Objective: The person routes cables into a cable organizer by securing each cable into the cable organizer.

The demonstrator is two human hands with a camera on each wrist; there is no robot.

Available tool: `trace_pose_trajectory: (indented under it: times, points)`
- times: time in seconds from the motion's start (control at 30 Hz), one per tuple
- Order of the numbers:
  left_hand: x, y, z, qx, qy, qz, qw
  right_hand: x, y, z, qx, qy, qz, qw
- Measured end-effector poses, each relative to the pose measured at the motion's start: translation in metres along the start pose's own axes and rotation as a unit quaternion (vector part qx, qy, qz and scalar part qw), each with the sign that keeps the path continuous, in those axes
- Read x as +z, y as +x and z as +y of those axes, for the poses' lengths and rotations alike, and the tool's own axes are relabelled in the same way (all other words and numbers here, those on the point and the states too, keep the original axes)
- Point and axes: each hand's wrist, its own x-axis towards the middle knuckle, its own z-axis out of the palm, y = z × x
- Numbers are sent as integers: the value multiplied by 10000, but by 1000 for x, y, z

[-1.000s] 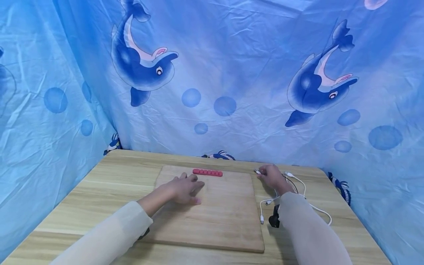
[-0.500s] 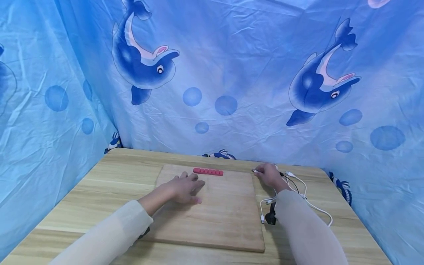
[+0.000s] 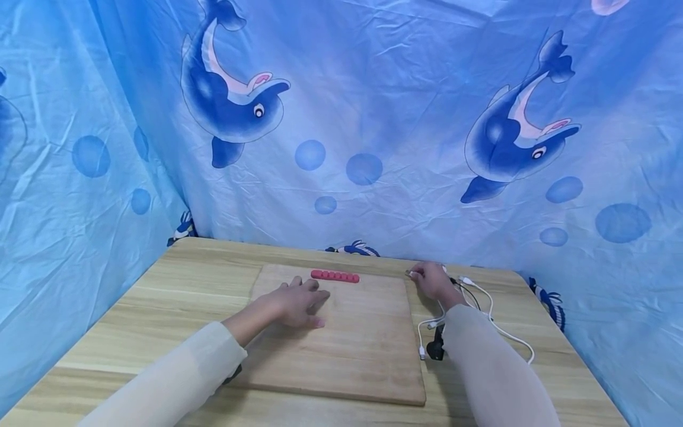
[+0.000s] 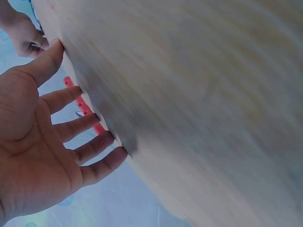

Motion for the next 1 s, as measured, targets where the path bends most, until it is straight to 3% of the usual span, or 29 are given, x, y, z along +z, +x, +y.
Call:
trace_pose_trajectory:
  times: [0.27, 0.5, 0.7, 1.0]
  points:
    - [-5, 4, 5, -98, -79, 23, 9999, -16, -3, -5, -569, -67, 173, 9982]
    - [-9, 7, 6, -54, -282, 48, 9996, -30, -3, -12, -519, 20, 245, 9984]
    - [-13, 17, 5, 436, -550, 23, 9975, -44, 0, -20, -1007, -186, 524, 9934]
    - [-19, 35, 18, 913, -1104, 57, 9897, -62, -1, -36, -1272, -8, 678, 9896]
